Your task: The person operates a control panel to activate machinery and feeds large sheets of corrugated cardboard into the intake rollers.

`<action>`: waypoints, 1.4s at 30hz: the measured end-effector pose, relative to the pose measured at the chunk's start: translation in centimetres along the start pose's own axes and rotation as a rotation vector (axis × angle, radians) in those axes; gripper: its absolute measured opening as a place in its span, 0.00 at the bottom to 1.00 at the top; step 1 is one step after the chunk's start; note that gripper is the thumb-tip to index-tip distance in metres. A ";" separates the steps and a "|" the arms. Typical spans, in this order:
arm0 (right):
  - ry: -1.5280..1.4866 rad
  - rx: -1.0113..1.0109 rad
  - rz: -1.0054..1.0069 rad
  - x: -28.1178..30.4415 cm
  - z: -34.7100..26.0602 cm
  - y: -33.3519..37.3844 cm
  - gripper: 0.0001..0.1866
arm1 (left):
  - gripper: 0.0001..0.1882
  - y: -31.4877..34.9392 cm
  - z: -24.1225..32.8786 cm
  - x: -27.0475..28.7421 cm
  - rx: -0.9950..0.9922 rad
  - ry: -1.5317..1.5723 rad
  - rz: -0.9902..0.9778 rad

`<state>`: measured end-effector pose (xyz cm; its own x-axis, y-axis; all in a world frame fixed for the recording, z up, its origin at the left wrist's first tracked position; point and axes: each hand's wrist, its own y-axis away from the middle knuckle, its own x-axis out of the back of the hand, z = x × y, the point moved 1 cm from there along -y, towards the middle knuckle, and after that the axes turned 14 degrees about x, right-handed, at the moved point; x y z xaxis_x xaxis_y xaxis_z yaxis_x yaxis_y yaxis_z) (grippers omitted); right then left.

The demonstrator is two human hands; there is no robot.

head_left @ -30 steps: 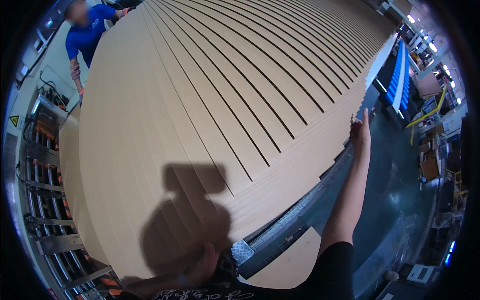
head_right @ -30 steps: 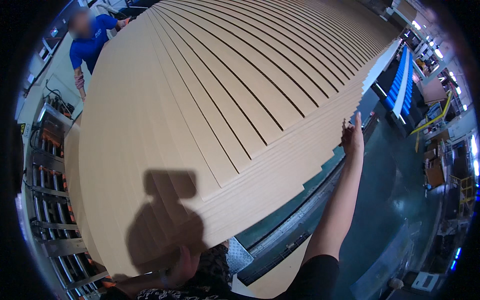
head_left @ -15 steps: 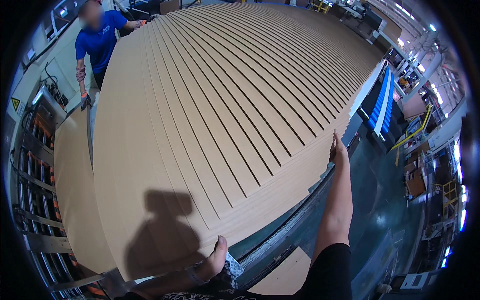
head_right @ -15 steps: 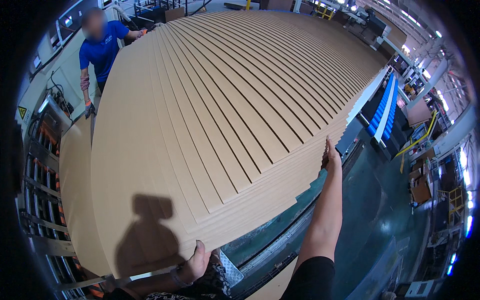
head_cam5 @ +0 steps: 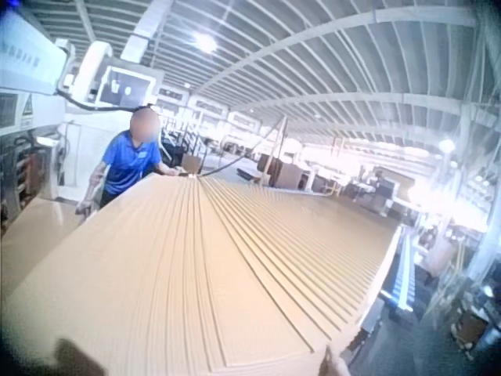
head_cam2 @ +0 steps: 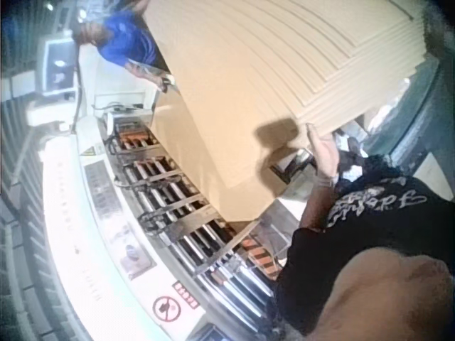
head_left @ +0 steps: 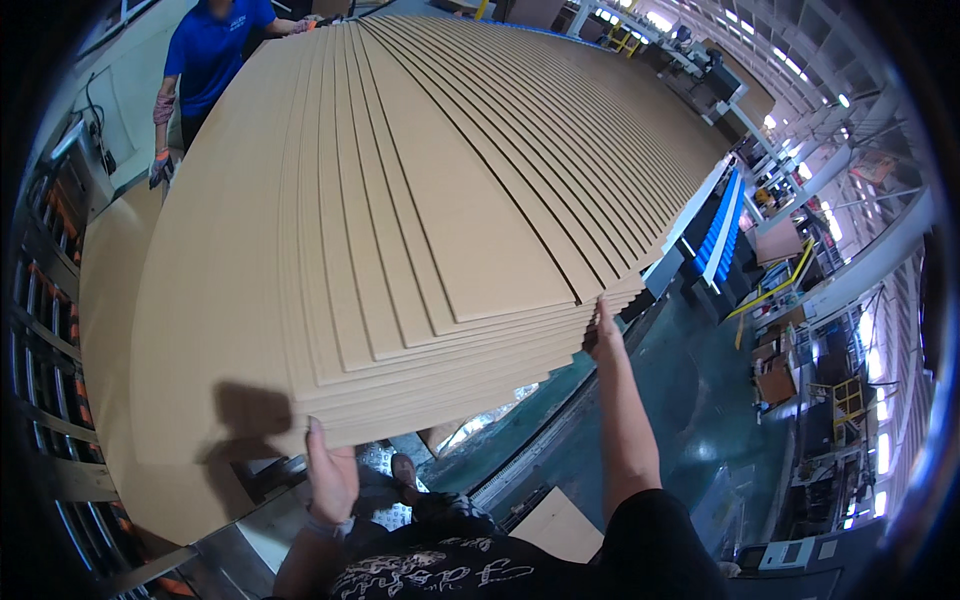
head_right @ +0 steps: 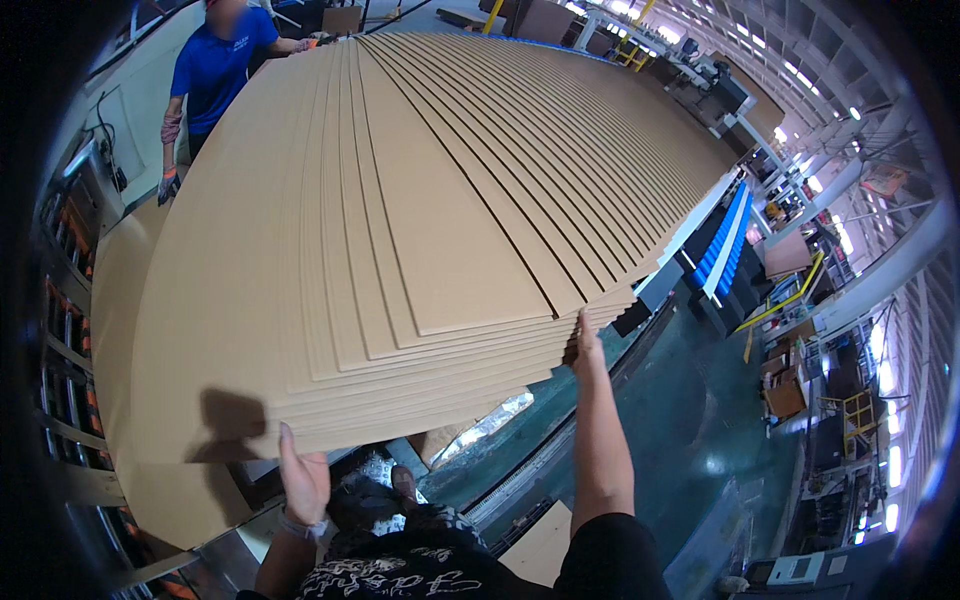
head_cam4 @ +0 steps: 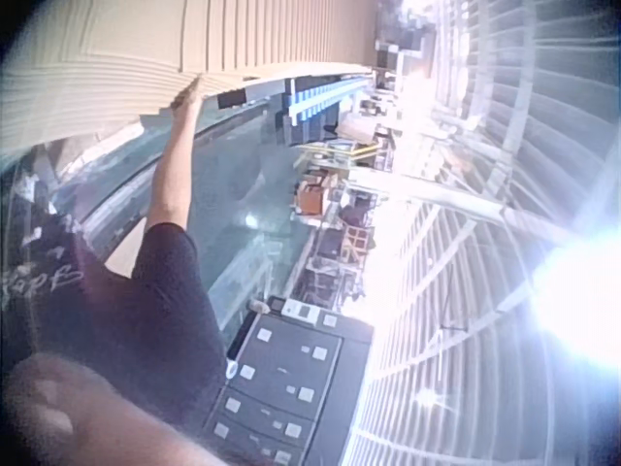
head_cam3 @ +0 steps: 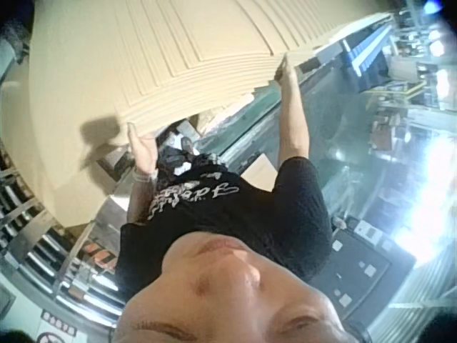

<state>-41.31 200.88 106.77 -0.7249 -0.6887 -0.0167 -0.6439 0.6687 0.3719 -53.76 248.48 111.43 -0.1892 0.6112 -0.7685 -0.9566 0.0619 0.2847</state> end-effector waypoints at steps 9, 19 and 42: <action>-0.119 0.076 0.045 -10.3 5.0 12.3 0.27 | 0.28 -4.4 9.0 10.1 -0.284 0.165 0.152; -0.471 0.025 -0.369 -7.0 7.6 7.1 0.38 | 0.35 -5.0 5.8 12.3 -0.378 -0.273 0.321; -0.589 0.155 -0.327 -10.4 5.4 11.7 0.25 | 0.43 -3.6 5.4 9.2 -0.048 0.424 -0.197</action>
<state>-42.60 217.42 106.24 -0.4713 -0.6244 -0.6229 -0.8480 0.5148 0.1256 -50.89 258.11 106.41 -0.0671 0.2143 -0.9745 -0.9907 0.1014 0.0906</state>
